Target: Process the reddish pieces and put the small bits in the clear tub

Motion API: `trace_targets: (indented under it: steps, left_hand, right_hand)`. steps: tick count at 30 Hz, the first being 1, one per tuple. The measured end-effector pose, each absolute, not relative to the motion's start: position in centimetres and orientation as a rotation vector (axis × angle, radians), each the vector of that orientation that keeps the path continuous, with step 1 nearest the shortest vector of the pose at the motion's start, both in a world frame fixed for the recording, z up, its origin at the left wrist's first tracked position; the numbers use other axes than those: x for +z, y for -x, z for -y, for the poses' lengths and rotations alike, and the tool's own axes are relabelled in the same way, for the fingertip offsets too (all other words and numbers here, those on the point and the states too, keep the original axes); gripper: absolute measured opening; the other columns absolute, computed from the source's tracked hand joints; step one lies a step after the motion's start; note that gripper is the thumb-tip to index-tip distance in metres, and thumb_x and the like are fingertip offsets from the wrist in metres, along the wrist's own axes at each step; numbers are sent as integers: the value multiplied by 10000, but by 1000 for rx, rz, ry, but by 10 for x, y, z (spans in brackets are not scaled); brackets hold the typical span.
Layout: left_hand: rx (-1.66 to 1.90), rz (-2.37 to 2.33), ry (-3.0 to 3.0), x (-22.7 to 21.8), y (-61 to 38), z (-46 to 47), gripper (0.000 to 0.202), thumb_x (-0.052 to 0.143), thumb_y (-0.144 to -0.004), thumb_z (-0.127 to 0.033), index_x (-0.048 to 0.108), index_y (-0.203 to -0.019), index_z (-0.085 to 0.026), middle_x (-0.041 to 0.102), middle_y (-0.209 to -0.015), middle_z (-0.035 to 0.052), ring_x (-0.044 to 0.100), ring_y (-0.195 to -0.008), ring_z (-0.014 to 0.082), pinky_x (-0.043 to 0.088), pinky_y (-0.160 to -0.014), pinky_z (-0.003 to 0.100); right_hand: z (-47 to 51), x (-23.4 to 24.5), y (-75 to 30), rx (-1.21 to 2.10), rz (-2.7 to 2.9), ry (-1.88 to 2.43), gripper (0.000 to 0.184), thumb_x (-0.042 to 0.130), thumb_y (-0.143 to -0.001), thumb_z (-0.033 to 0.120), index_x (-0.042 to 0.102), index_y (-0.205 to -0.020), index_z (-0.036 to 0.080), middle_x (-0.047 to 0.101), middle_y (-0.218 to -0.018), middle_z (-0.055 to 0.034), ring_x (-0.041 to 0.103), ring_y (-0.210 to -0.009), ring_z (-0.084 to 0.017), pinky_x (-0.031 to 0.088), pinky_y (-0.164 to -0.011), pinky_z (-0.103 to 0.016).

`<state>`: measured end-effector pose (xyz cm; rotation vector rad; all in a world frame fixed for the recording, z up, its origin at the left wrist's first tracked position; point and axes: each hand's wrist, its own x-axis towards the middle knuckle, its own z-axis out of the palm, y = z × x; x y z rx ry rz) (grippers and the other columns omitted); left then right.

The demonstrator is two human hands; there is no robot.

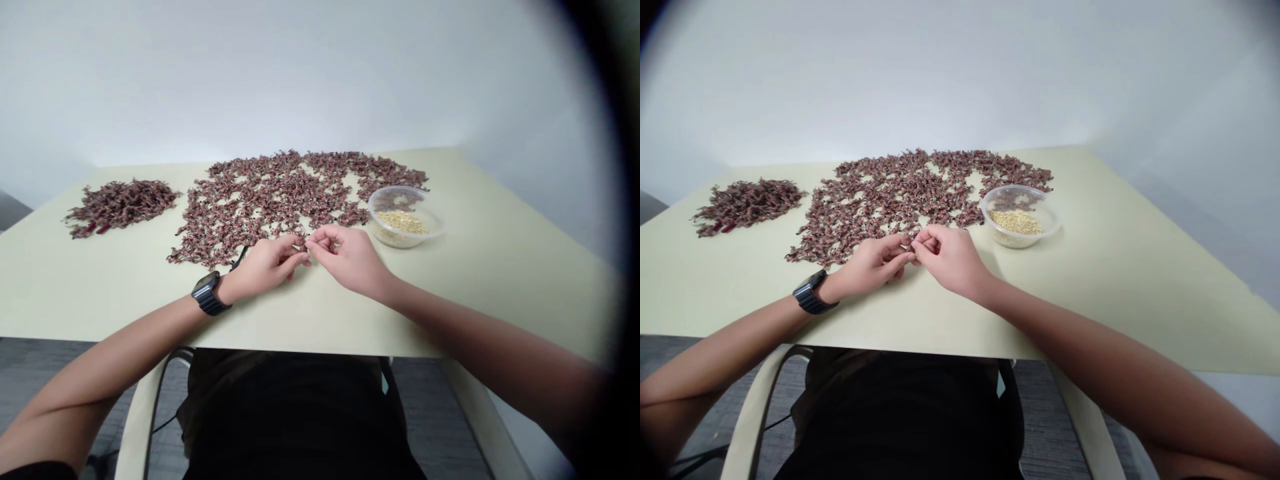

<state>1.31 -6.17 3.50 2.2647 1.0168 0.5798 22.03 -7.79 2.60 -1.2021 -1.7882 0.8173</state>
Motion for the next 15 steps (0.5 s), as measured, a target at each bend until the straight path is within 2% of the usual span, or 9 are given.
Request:
trace_targets:
  steps: [9,15]
  left_hand:
    - [580,-1039,-2332,32,-13,61,231,535,-1014,-395,554,-917,-185,770,-851,30,699,-731,145,421,-622,221]
    - [545,-1068,-2440,27,-10,58,242,554,-1007,-415,614,-964,-184,772,-882,29,685,-725,152,406,-632,238]
  right_hand:
    - [78,26,-221,741,1848,1208,103,620,-883,216,670,-802,178,563,-616,41,464,-560,-105,345,-563,-251]
    - [79,25,-220,598,1930,1206,95,610,-865,163,644,-778,181,552,-619,33,460,-578,-119,343,-605,-268]
